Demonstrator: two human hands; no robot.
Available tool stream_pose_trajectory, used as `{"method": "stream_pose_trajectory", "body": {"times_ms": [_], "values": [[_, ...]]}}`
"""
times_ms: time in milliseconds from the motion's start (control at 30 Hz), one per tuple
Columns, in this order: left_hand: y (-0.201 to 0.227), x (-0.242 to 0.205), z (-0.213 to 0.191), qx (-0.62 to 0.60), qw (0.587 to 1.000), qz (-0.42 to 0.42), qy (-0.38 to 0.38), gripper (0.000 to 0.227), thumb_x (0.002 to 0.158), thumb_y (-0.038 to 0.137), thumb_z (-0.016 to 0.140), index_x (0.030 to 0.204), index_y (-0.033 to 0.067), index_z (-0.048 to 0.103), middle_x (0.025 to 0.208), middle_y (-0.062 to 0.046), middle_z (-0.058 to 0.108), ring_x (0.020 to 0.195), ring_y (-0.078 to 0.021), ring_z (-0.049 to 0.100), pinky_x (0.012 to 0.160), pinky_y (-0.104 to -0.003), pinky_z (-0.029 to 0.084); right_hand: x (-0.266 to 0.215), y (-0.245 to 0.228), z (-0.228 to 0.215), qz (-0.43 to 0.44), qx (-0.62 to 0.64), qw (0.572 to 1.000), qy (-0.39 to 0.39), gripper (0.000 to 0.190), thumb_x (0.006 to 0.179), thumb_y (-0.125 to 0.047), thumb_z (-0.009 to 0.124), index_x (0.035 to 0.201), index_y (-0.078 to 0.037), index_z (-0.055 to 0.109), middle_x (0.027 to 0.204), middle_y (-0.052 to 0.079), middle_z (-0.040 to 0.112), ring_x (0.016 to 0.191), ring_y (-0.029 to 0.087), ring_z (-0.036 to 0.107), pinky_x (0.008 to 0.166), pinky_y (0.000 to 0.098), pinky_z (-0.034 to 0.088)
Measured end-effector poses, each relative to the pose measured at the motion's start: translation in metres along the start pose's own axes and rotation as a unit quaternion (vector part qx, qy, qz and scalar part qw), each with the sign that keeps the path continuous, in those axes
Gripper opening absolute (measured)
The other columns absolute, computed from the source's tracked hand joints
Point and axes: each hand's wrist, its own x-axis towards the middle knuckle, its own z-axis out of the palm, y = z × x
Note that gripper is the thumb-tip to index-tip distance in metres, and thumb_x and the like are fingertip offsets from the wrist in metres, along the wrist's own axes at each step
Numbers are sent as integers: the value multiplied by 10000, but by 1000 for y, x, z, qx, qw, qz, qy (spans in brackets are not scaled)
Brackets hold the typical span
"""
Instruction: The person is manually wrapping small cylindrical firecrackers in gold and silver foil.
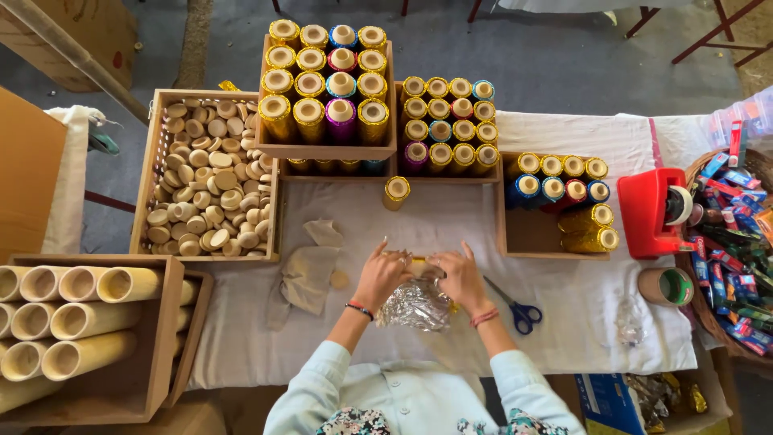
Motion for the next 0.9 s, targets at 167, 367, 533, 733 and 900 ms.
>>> {"method": "stream_pose_trajectory", "body": {"times_ms": [167,367,533,733,900], "values": [[20,-29,0,58,989,82,109,263,808,264,758,1014,101,753,1170,-81,744,1149,-243,669,1212,-482,313,-36,-27,13,-45,-47,988,137,372,759,-122,759,1130,-97,759,1212,54,728,1196,222,643,1195,561,273],[35,-16,-16,43,997,18,62,148,895,296,746,900,150,765,1029,-42,762,1075,-221,673,1227,-549,271,-55,-38,31,-48,-104,973,200,258,885,-221,751,1108,-91,755,1216,64,723,1194,224,646,1181,563,302],[9,17,10,14,1000,-17,10,265,799,290,799,1036,170,791,964,-48,756,1020,-243,681,1191,-570,259,-64,-39,43,-55,-126,964,226,277,893,-245,756,1113,-76,755,1213,75,717,1196,237,646,1174,578,298],[5,34,27,25,976,-51,-211,376,640,348,899,967,190,802,983,-46,761,1034,-255,693,1150,-544,351,-77,-48,43,-61,-150,956,243,259,867,-166,762,1108,-70,762,1239,61,691,1235,238,605,1184,586,294],[6,22,47,122,976,17,-179,424,568,337,939,883,119,758,959,-101,732,1009,-295,693,1050,-492,458,-82,-92,9,28,-85,963,253,256,760,-123,755,1014,-141,739,1216,72,673,1172,331,607,1096,562,359]]}}
